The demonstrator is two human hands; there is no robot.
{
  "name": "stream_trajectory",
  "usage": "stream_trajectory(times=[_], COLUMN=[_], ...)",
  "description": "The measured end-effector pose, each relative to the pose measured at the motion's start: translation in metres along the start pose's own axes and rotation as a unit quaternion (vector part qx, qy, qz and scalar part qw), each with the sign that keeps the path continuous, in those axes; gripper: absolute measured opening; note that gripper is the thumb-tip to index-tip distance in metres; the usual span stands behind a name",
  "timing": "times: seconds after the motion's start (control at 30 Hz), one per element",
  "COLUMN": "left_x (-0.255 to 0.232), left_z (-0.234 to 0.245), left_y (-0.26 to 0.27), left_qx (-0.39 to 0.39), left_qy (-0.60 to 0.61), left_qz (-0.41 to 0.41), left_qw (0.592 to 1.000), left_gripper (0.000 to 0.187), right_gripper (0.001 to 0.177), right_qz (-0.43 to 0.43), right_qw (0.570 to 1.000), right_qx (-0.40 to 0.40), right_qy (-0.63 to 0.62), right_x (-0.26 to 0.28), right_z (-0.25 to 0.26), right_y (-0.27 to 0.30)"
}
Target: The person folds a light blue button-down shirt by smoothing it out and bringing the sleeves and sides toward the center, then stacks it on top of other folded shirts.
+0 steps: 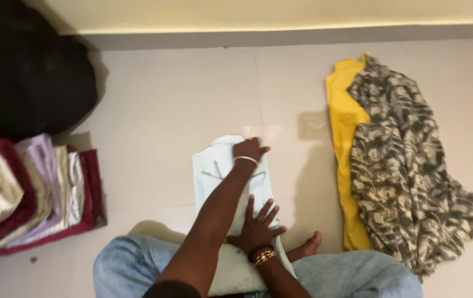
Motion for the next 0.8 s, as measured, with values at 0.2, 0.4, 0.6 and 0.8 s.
stream_trajectory(times=[0.2,0.4,0.6,0.8], left_x=[0.064,0.183,0.188,0.2], left_z=[0.018,0.114,0.117,0.096], left_y=[0.001,-0.008,-0.003,0.001], left_qx=[-0.155,0.158,0.201,0.056], left_qy=[0.305,0.048,0.06,0.077], left_qz=[-0.143,-0.056,0.022,0.099], left_qw=[0.929,0.985,0.978,0.99], left_gripper=[0.025,0.026,0.025,0.014], right_gripper=[0.156,0.13,0.123,0.125], right_qz=[0.037,0.222,0.185,0.179], right_qw=[0.998,0.951,0.981,0.982], right_qx=[-0.027,-0.215,-0.049,-0.057], right_qy=[0.05,-0.021,0.019,0.013], right_x=[0.006,0.018,0.016,0.017], right_z=[0.007,-0.015,-0.023,-0.021], right_y=[0.004,0.012,0.015,0.013])
Point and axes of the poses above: each hand's wrist, its own y-axis away from the middle knuckle, its own z-axis out of the back of the hand, x = y × z, the point moved 1 cm from there along -y, towards the middle knuckle, and after that the axes turned 14 degrees about -x, right-handed, at the moved point
